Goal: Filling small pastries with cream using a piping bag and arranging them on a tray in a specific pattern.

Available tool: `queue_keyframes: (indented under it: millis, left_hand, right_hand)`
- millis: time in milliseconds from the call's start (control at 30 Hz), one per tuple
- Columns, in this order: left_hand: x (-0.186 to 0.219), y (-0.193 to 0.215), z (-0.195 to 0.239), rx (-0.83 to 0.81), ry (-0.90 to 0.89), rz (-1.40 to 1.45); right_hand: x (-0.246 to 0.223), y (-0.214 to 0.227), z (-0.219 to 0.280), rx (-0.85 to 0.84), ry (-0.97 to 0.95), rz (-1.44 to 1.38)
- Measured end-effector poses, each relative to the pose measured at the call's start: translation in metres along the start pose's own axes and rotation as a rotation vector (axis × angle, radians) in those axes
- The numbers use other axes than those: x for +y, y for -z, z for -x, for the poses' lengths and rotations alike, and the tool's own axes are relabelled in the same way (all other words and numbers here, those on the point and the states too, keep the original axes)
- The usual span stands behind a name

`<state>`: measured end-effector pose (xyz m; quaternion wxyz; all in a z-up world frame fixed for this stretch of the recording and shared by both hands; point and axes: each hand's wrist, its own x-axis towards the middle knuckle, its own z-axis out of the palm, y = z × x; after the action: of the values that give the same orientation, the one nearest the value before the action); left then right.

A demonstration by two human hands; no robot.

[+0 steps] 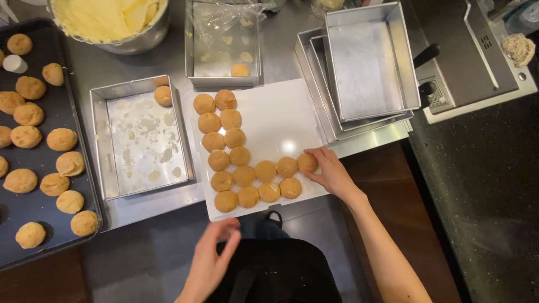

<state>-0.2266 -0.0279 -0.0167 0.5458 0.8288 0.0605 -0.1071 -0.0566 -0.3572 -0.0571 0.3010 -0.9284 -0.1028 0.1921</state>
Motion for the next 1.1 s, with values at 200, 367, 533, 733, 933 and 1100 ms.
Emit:
queue_keyframes:
  millis: [200, 367, 533, 733, 933, 1100]
  left_hand:
    - [-0.017, 0.02, 0.015, -0.853, 0.327, -0.22]
    - [0.008, 0.102, -0.104, 0.002, -0.132, -0.109]
    - [-0.077, 0.144, -0.295, 0.445, -0.084, -0.115]
    - [-0.103, 0.135, -0.359, 0.471, 0.02, -0.396]
    - [-0.105, 0.134, -0.351, 0.576, -0.156, -0.356]
    - [-0.107, 0.149, -0.332, 0.395, -0.309, -0.441]
  right_hand:
    - [0.014, -0.015, -0.004, 0.017, -0.051, 0.091]
    - [-0.004, -0.007, 0.001, 0.165, -0.074, 0.133]
    - [-0.06, 0.002, 0.013, 0.342, -0.304, -0.008]
    - [-0.075, -0.026, 0.019, 0.462, -0.324, -0.086]
    - [-0.093, -0.039, 0.018, 0.529, -0.398, -0.137]
    - [-0.1, -0.039, 0.012, 0.591, -0.333, -0.145]
